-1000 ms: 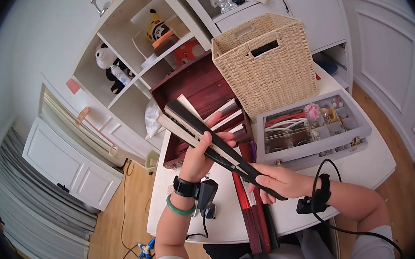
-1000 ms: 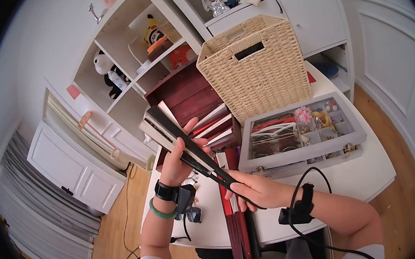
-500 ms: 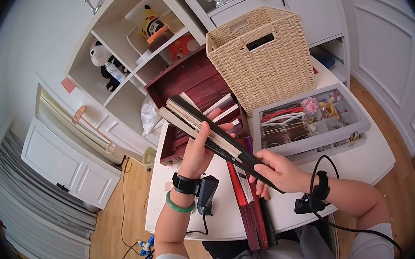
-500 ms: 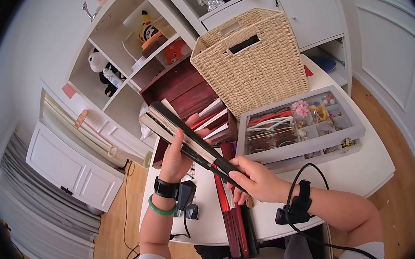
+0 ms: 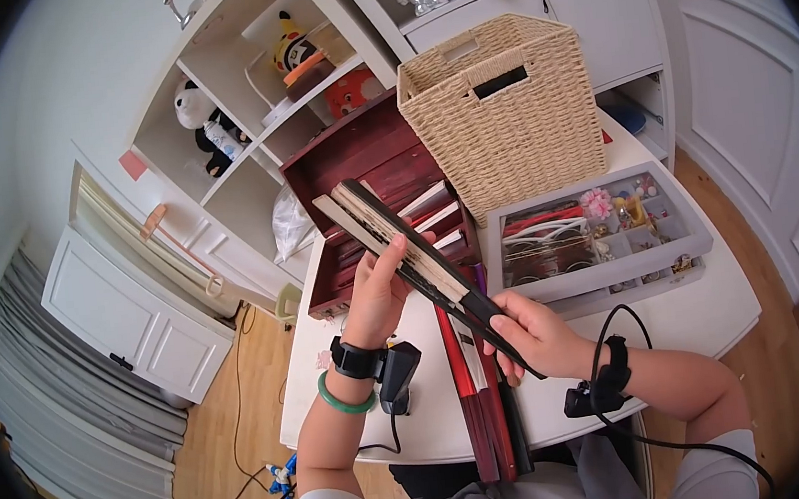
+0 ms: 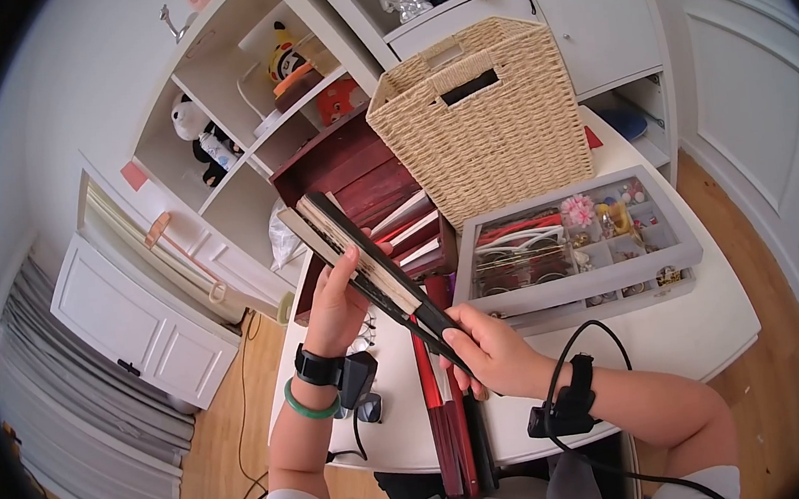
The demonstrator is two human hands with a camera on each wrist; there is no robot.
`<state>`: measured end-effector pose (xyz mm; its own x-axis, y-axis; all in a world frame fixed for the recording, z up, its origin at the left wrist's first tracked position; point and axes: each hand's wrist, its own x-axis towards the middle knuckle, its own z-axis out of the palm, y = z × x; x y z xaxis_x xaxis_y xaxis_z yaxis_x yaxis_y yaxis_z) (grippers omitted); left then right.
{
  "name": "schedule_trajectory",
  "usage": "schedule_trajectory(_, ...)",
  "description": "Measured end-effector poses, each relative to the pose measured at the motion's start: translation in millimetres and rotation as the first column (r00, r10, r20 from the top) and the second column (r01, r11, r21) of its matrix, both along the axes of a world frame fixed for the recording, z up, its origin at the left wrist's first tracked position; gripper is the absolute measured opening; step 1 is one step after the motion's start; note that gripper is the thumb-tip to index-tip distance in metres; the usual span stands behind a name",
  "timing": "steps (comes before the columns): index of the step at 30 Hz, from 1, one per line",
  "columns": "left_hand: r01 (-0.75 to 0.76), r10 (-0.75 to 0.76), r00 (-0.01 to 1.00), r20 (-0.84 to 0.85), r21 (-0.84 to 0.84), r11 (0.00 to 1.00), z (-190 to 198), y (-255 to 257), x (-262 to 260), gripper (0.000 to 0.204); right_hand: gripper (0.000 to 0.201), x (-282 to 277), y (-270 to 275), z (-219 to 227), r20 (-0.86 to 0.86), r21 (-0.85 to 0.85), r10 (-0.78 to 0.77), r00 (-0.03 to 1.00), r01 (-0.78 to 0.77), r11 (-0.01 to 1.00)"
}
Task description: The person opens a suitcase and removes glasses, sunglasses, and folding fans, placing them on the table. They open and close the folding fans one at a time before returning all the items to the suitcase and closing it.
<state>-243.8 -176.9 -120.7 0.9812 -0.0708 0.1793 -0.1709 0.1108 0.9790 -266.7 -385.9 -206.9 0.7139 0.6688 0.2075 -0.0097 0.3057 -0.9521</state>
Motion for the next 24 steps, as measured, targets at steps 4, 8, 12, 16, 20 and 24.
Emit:
schedule_trajectory(4,0.017,-0.016,1.0,0.008,-0.033,0.999,1.5,-5.7,-0.8,0.043,0.018,-0.7,-0.5,-1.1,-0.011,0.0,-0.009,1.0,0.009,1.0)
schedule_trajectory(8,-0.006,0.006,1.0,0.004,-0.029,1.0,3.6,-8.9,-0.6,0.033,0.018,-0.5,2.6,-5.5,0.017,0.026,-0.064,0.998,0.064,0.998)
schedule_trajectory(12,-0.079,0.079,0.996,-0.03,-0.023,0.997,-0.8,-2.8,1.2,0.03,0.017,1.0,1.9,-5.0,-0.02,0.045,-0.058,0.998,0.059,0.997)
schedule_trajectory(16,-0.102,0.103,0.994,-0.02,0.037,0.994,-2.7,2.5,1.6,0.029,0.016,6.8,-1.1,-1.9,0.001,0.002,-0.046,0.999,0.046,0.999)
schedule_trajectory(20,-0.109,0.109,0.994,-0.005,0.042,0.993,-2.0,1.0,-1.3,0.03,0.015,2.2,-0.4,0.5,0.067,-0.063,-0.112,0.991,0.116,0.991)
schedule_trajectory(24,-0.098,0.098,0.995,0.018,0.045,0.994,-1.6,-1.1,-1.6,0.032,0.014,-0.5,-0.3,1.2,0.132,-0.061,-0.169,0.977,0.178,0.982)
